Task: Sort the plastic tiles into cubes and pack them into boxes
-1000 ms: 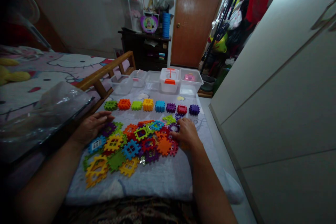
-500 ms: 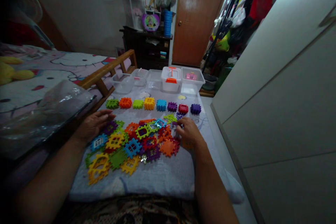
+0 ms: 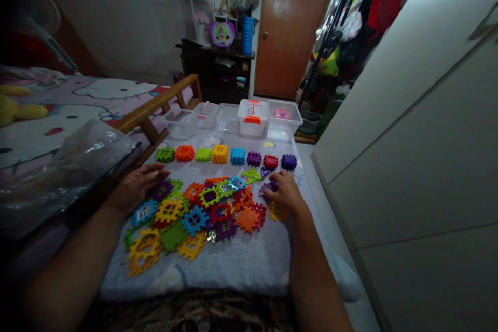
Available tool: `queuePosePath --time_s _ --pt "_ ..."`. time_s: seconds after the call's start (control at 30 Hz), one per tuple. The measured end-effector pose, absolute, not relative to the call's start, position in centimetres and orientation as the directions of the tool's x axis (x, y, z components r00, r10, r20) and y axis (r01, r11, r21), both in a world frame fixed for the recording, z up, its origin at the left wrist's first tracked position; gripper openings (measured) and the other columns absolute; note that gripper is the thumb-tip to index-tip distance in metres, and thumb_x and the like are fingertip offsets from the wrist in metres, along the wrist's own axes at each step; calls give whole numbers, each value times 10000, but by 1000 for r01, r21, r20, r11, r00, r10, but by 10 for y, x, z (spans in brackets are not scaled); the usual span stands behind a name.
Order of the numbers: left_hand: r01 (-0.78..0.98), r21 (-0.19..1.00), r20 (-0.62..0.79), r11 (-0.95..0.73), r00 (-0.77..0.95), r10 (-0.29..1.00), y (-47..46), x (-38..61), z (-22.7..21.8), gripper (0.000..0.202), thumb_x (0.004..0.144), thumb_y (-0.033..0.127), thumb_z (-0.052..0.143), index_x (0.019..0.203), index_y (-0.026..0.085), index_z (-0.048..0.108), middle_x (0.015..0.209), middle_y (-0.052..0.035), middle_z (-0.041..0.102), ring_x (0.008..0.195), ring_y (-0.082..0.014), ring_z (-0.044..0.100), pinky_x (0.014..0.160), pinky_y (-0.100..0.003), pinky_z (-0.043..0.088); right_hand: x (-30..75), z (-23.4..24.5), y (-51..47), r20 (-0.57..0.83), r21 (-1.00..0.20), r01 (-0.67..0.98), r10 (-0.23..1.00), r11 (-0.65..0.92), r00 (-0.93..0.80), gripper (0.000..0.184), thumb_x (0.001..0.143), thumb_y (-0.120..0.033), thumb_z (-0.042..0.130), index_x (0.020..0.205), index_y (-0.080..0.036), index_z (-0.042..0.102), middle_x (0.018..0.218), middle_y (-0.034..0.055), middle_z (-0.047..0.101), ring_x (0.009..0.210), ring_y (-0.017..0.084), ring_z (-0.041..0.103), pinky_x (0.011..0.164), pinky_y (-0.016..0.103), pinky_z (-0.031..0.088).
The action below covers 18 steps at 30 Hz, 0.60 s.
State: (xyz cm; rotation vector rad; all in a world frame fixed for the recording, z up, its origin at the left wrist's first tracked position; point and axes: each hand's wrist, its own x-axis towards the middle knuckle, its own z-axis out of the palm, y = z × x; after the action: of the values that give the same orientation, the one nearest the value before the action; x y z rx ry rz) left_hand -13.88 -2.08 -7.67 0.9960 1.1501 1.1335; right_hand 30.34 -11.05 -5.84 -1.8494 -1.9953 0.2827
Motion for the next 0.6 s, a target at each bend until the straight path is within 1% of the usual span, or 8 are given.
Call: queuePosePath --time_s 0.1,0.2,0.27,0.33,0.4,0.5,0.6 --pt "-131 978 -159 163 41 986 -22 -138 -75 495 594 428 875 1009 219 705 912 -50 763 883 -206 716 738 -262 571 300 -58 -113 89 -304 948 993 96 -72 394 686 -381 789 1013 -192 677 1015 87 576 974 260 526 875 374 426" --pt "-117 980 -157 160 34 987 -21 -137 -75 492 590 436 873 999 221 705 911 -52 762 899 -217 716 743 -271 575 294 -59 -114 49 -238 967 996 87 -77 387 679 -370 787 994 -181 665 1019 100 580 961 269 518 864 383 418" --pt "-103 983 -151 154 31 988 -21 -137 -76 490 595 439 868 1001 220 704 919 -56 761 917 -225 715 747 -277 577 292 -60 -113 51 -237 968 996 87 -77 371 676 -346 775 986 -179 658 1023 104 580 968 274 518 872 391 419" --pt "-92 985 -146 148 32 989 -21 -137 -76 495 599 440 863 1012 220 702 930 -60 761 929 -230 715 746 -279 578 296 -59 -113 80 -285 953 994 100 -80 354 683 -316 747 995 -182 647 1022 98 580 977 270 526 889 394 427" --pt "-88 984 -150 152 29 988 -21 -137 -75 505 588 441 864 1012 221 700 927 -62 761 922 -233 715 730 -280 578 307 -56 -113 136 -375 921 989 105 -57 344 698 -295 709 1017 -193 631 1023 86 583 981 258 542 900 392 442" --pt "-98 980 -173 174 19 985 -21 -135 -73 523 549 442 877 989 221 700 902 -57 760 899 -232 713 711 -277 572 330 -53 -114 228 -498 865 971 54 71 362 719 -300 667 1064 -203 616 1048 85 589 995 256 571 914 402 463" --pt "-108 977 -181 182 20 983 -21 -133 -70 539 516 440 893 967 215 701 883 -53 759 892 -230 707 719 -274 562 347 -55 -117 247 -533 846 956 -5 161 360 725 -307 654 1070 -209 625 1056 91 602 1016 268 587 933 414 469"
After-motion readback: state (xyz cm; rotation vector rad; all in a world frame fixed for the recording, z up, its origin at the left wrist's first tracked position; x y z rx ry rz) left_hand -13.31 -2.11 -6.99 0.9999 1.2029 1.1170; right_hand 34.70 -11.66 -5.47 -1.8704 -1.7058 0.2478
